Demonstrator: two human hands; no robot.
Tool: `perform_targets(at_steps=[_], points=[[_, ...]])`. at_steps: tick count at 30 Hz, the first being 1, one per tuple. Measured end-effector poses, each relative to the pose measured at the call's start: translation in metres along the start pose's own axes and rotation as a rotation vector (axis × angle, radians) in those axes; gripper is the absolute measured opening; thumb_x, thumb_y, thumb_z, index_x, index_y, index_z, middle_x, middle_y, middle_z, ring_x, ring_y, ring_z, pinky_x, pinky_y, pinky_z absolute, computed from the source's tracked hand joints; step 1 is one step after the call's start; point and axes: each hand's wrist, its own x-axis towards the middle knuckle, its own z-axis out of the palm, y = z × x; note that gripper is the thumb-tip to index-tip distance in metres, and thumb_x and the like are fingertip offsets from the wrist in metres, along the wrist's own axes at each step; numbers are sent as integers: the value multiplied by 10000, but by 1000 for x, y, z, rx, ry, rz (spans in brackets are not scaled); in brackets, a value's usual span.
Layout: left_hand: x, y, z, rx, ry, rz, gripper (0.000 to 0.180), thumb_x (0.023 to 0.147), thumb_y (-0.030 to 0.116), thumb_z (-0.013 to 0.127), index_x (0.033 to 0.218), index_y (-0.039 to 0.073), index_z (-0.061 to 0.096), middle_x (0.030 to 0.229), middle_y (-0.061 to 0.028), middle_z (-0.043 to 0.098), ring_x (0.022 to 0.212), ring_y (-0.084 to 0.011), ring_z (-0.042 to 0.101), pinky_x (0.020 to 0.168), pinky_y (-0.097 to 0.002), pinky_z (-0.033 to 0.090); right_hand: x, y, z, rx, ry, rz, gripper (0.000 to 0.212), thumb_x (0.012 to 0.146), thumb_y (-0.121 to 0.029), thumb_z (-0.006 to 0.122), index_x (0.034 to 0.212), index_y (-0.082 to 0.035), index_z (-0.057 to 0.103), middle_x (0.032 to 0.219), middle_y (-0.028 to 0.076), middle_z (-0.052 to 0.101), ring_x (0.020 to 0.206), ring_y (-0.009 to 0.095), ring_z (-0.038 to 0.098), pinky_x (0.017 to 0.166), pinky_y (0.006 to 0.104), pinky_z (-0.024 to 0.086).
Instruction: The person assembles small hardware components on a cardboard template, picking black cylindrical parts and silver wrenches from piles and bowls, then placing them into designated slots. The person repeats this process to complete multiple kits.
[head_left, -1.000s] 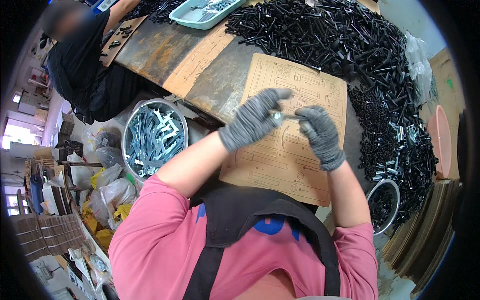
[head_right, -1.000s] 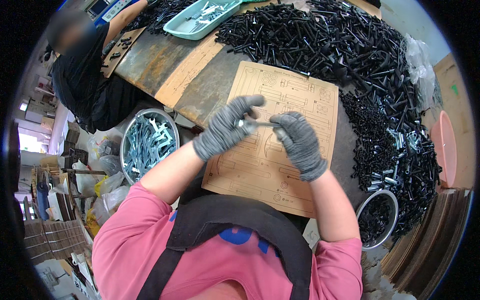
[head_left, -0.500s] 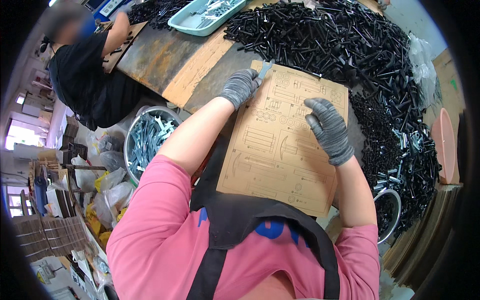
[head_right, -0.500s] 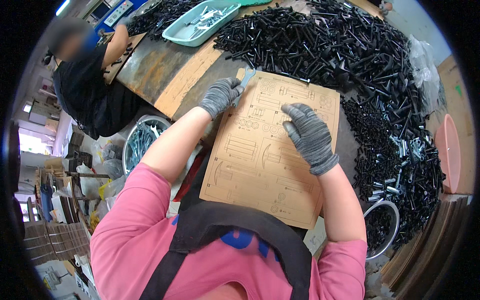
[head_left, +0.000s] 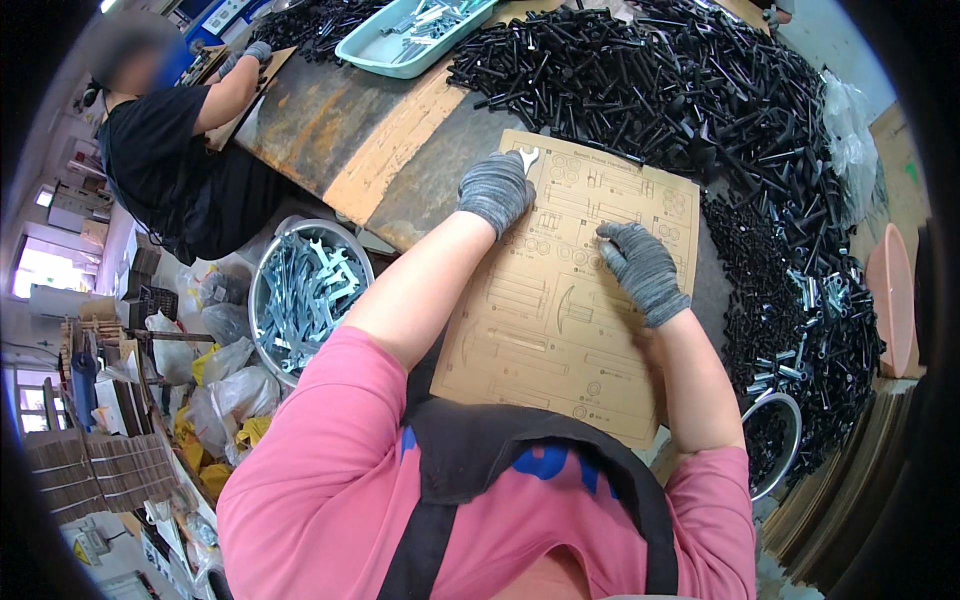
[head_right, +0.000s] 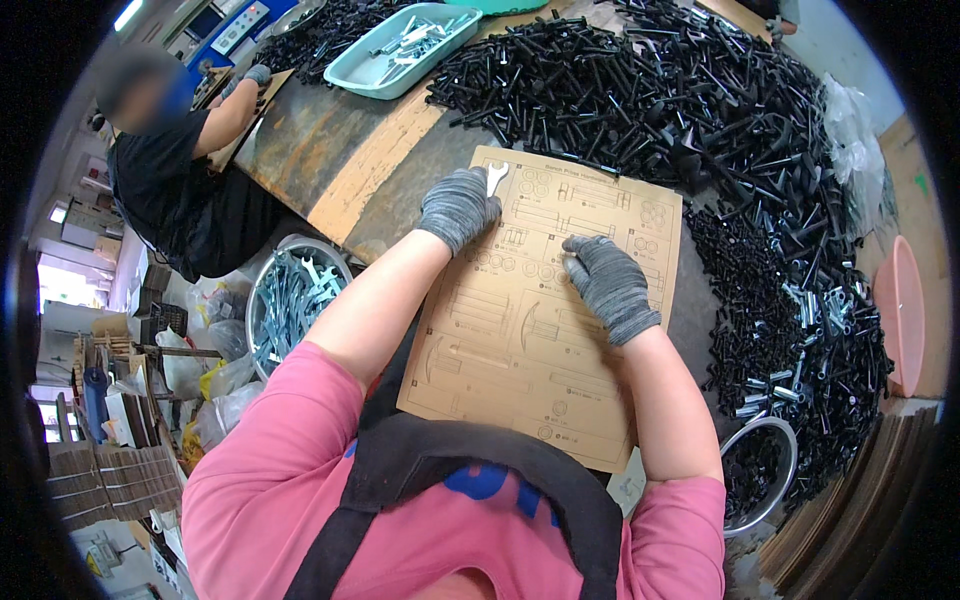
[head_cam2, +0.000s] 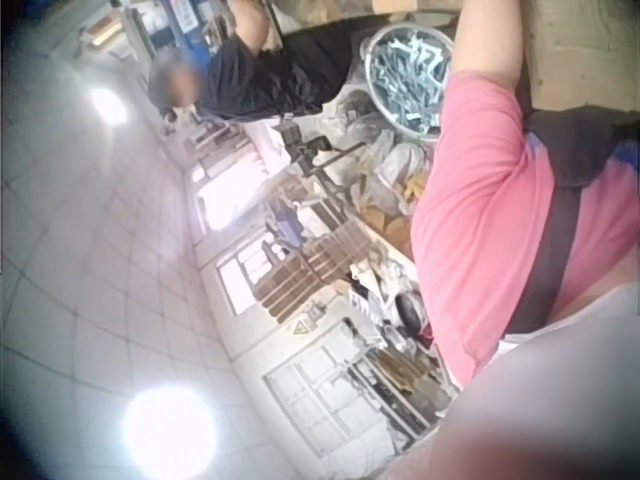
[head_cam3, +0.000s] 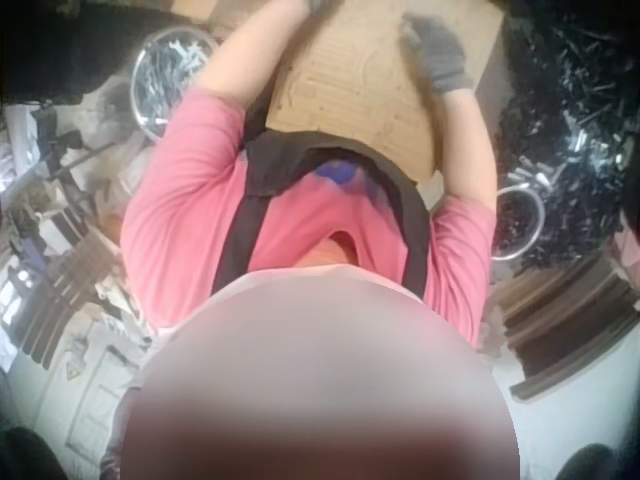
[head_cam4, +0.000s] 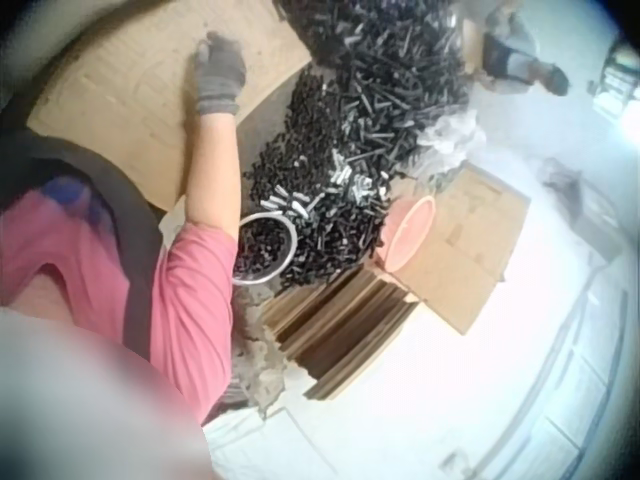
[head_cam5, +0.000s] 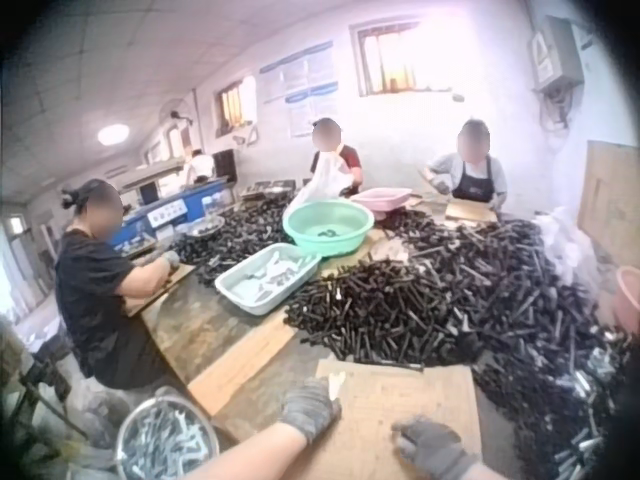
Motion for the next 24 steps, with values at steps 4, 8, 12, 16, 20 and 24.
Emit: perform_targets(at_steps=[4, 8, 12, 16, 20, 24], points=[[-2, -4, 5, -40, 24, -8, 373, 739, 263, 576, 1009, 5, 558, 890, -202, 609, 837, -332, 594, 764, -404, 477, -1, 5, 5, -10, -29, 31, 219, 833, -231, 543, 985, -89, 611, 935, 109, 596, 868, 274, 573, 768, 351, 455], [2, -9, 9, -49, 46, 3, 382, 740, 318, 592, 945, -5, 568, 875, -215, 605, 821, -344, 588, 744, -400, 474, 7, 8, 0, -22, -49, 43, 228, 828, -227, 549, 995, -85, 610, 937, 110, 594, 877, 270, 571, 779, 353, 450], [10, -32, 11, -201, 127, 79, 401, 756, 327, 599, 958, -18, 572, 883, -225, 598, 843, -333, 583, 759, -392, 462, 36, 17, -18, -143, -19, 4, 252, 816, -224, 561, 1018, -80, 602, 955, 116, 587, 885, 270, 569, 791, 353, 447], [36, -73, -1, -295, 259, 164, 378, 757, 238, 608, 1047, 0, 560, 959, -204, 594, 871, -301, 586, 788, -373, 458, 82, 18, -34, -293, 77, -45, 273, 797, -230, 578, 1035, -96, 591, 1013, 111, 562, 934, 289, 549, 807, 371, 451], [76, -92, -15, -199, 255, 234, 377, 740, 215, 608, 1074, 45, 567, 1029, -175, 583, 924, -303, 574, 826, -370, 448, 135, 0, -25, -338, -5, 78, 337, 798, -309, 560, 1065, -105, 572, 1039, 131, 557, 971, 292, 546, 814, 392, 453], [110, -79, -18, -63, 244, 279, 425, 719, 268, 623, 1095, 76, 569, 1058, -156, 563, 991, -311, 535, 873, -378, 418, 182, -28, -5, -422, -243, 424, 395, 835, -413, 497, 1018, -85, 620, 1011, 154, 610, 935, 307, 591, 789, 417, 475]])
